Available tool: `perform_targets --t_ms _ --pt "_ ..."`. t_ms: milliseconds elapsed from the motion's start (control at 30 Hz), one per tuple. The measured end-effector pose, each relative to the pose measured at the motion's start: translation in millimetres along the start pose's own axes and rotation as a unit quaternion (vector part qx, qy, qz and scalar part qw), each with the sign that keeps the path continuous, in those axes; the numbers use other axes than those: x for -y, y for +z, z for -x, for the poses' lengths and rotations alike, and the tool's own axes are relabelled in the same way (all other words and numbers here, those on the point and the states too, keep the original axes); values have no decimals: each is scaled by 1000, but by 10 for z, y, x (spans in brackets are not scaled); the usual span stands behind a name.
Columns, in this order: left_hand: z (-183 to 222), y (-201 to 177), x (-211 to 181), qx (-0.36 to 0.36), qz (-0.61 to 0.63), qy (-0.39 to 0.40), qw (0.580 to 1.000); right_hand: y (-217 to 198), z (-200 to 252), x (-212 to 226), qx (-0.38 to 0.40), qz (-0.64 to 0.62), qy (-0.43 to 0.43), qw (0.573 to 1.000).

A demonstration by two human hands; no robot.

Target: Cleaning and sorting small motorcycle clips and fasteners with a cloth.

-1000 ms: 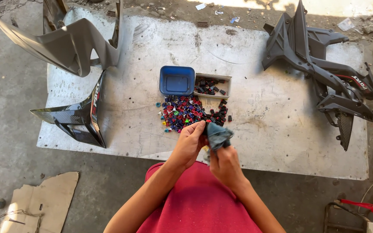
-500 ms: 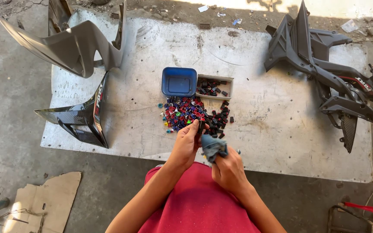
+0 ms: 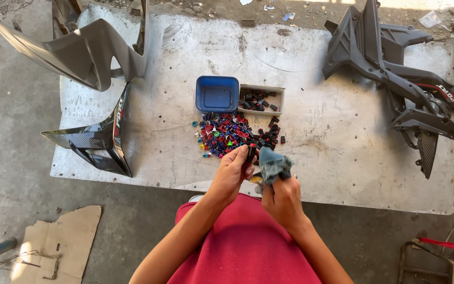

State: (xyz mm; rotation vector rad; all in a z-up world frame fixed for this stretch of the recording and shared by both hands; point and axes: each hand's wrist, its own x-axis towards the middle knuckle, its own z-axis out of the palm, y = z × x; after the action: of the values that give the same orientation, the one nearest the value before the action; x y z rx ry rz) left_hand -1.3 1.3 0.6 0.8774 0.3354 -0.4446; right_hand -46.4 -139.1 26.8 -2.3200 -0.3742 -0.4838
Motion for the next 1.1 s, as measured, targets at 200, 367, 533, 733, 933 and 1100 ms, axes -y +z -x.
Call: perform_targets --t_ms 200,367,533,733,933,1100 --pt "77 52 -23 -35 -69 -4 997 -14 -50 112 95 12 -17 995" --pt "91 -20 -66 -18 -92 -1 996 -54 -59 68 110 -1 -10 994" --pt "41 -157 -99 67 -1 -44 997 -230 -206 191 133 -104 44 985" --pt "-34 -313 72 58 26 -28 998 -263 -91 60 111 -168 93 975" --pt "56 -158 -7 25 7 -41 999 -168 -45 66 121 11 -40 992" --pt "4 -259 105 16 -37 -53 998 -223 -49 151 83 -14 -22 996"
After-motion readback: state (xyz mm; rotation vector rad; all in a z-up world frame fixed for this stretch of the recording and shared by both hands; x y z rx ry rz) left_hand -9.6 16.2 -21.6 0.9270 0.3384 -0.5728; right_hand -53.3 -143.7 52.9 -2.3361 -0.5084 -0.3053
